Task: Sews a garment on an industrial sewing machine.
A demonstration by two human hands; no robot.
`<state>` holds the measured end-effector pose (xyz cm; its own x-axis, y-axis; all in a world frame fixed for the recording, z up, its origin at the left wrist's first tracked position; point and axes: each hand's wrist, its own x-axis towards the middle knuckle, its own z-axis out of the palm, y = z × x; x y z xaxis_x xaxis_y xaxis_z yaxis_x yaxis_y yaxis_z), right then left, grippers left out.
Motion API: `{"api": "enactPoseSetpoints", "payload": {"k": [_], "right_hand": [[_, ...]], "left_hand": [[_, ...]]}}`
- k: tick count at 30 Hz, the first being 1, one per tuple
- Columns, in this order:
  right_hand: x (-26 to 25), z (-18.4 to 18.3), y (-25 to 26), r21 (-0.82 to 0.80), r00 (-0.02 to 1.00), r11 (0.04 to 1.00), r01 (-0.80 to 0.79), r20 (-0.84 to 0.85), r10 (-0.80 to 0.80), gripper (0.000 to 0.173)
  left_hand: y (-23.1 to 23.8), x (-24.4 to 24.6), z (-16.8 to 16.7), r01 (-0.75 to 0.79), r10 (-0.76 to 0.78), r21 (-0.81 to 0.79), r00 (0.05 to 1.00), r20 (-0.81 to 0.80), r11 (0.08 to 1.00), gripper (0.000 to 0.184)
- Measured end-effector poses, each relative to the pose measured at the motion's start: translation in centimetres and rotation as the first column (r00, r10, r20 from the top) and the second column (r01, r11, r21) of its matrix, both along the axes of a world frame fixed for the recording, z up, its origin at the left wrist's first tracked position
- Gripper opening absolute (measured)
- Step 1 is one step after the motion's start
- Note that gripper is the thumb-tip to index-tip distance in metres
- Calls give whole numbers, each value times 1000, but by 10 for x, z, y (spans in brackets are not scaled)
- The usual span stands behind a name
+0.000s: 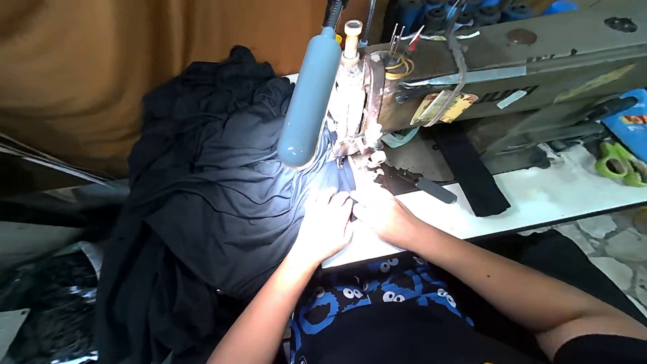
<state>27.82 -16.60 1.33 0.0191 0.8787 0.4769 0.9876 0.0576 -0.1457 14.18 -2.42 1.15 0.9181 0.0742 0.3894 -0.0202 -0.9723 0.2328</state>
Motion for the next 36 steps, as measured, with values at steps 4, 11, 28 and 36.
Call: {"api": "enactPoseSetpoints", "payload": {"k": [4, 11, 28, 36], "right_hand": [[2, 1, 2, -11, 1000, 1000, 7, -4, -7, 21], [7, 5, 9, -42, 1000, 999, 19, -16, -19, 22], [28, 12, 42, -295, 960, 938, 181, -153, -234, 27], [68, 39, -63, 79, 900, 930, 359, -291, -323, 30]], "left_hand": [[6, 4, 0, 22, -24, 41, 999, 38, 999, 33], [12, 10, 0, 19, -22, 75, 999, 47, 997, 34], [28, 42, 0, -128, 138, 115, 986, -88, 985, 39], [24, 39, 5, -148, 159, 68, 966, -204, 987, 47]]}}
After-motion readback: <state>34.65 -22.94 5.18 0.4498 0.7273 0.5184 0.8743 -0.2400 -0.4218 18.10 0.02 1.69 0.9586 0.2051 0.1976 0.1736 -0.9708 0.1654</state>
